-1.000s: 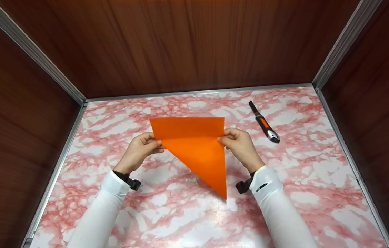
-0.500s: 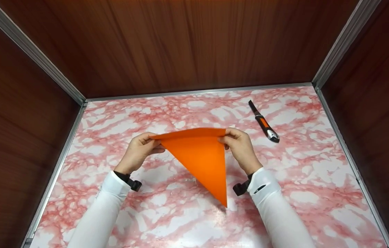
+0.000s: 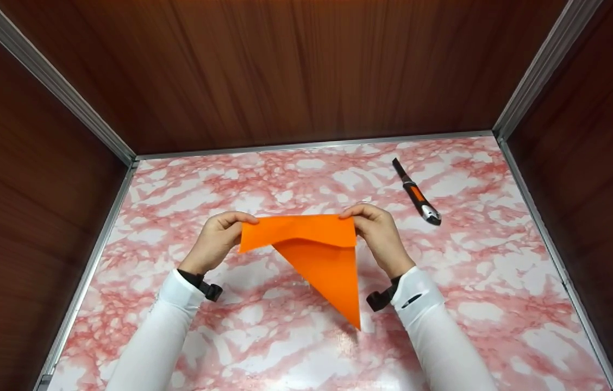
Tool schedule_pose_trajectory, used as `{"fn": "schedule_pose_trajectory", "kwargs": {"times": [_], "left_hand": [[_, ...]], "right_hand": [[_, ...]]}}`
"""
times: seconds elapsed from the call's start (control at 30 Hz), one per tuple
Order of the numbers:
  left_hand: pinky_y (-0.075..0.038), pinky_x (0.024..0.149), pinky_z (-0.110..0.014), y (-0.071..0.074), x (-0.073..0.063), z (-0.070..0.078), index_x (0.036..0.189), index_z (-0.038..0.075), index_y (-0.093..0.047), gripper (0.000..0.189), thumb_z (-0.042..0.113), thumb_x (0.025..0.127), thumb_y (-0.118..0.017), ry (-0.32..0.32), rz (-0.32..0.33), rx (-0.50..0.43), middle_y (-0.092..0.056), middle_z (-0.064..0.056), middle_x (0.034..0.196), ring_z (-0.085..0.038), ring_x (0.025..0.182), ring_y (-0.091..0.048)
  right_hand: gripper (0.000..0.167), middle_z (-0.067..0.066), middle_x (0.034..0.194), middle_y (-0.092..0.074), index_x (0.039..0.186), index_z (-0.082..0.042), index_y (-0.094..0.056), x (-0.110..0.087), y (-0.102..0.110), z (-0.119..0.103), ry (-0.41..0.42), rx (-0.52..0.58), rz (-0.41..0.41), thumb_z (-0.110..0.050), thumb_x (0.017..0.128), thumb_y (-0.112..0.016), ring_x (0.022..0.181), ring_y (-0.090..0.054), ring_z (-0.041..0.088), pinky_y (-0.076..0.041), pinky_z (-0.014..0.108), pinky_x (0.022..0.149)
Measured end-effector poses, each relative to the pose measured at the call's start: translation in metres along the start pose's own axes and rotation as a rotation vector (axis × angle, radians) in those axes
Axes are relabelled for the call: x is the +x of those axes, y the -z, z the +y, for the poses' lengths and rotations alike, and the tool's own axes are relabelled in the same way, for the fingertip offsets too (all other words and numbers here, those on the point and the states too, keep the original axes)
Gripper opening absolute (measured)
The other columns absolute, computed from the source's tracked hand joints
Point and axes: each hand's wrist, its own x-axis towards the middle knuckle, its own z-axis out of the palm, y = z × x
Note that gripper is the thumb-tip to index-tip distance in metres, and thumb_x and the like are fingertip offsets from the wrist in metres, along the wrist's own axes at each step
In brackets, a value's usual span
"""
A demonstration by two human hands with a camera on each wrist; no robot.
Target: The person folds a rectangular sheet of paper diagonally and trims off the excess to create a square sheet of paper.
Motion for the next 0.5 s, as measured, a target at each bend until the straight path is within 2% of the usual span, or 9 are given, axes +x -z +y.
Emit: {"fn": "schedule_pose_trajectory", "kwargs": {"times": [0.13,0.2,0.27,0.37,0.43,0.5], "left_hand": [[-0.053,0.086,-0.045,-0.003,-0.001,0.000,0.105,-0.007,-0.069,0.027,0.011,0.099,-0.050,0.024,0.005,-0.057,-0.065,-0.020,0.112,-0.032,0.099,-0.065],[-0.054,0.084,-0.042,-0.004,-0.001,0.000,0.103,-0.004,-0.070,0.027,0.019,0.097,-0.058,0.036,0.038,-0.021,-0.066,-0.018,0.107,-0.030,0.095,-0.065],[-0.054,0.081,-0.038,-0.006,0.000,-0.001,0.103,0.001,-0.071,0.026,0.025,0.093,-0.067,0.041,0.068,0.045,-0.067,-0.017,0.102,-0.027,0.090,-0.065],[-0.054,0.077,-0.034,-0.009,0.000,-0.003,0.105,0.006,-0.069,0.025,0.023,0.088,-0.074,0.042,0.104,0.125,-0.066,-0.016,0.099,-0.025,0.085,-0.063],[-0.054,0.077,-0.034,-0.010,0.000,-0.004,0.108,0.007,-0.067,0.025,0.020,0.088,-0.074,0.042,0.113,0.123,-0.065,-0.017,0.101,-0.027,0.086,-0.063],[-0.054,0.077,-0.034,-0.011,0.000,-0.003,0.110,0.007,-0.066,0.026,0.017,0.088,-0.074,0.043,0.121,0.114,-0.065,-0.018,0.102,-0.027,0.087,-0.063]], "right_hand": [[0.025,0.017,0.104,-0.065,0.106,0.018,-0.059,-0.001,0.000,-0.002,0.003,-0.019,-0.025,0.000,0.101,-0.044,0.090,-0.063,0.026,-0.052,0.032,0.083],[0.029,0.017,0.104,-0.065,0.107,0.019,-0.058,-0.002,-0.001,-0.003,0.001,-0.048,-0.024,-0.005,0.102,-0.043,0.090,-0.062,0.026,-0.051,0.030,0.082],[0.031,0.015,0.102,-0.066,0.107,0.016,-0.060,-0.002,-0.003,-0.003,-0.006,-0.123,0.005,-0.013,0.101,-0.050,0.089,-0.061,0.024,-0.049,0.029,0.080],[0.034,0.013,0.099,-0.066,0.108,0.010,-0.063,-0.002,-0.005,-0.002,-0.035,-0.257,0.069,-0.020,0.094,-0.067,0.087,-0.060,0.022,-0.049,0.027,0.077],[0.037,0.013,0.098,-0.066,0.111,0.006,-0.064,-0.002,-0.005,-0.001,-0.054,-0.336,0.101,-0.021,0.088,-0.074,0.087,-0.061,0.021,-0.050,0.027,0.076],[0.039,0.014,0.097,-0.066,0.115,0.004,-0.064,-0.002,-0.005,0.000,-0.063,-0.378,0.114,-0.020,0.087,-0.075,0.085,-0.061,0.022,-0.052,0.028,0.075]]}}
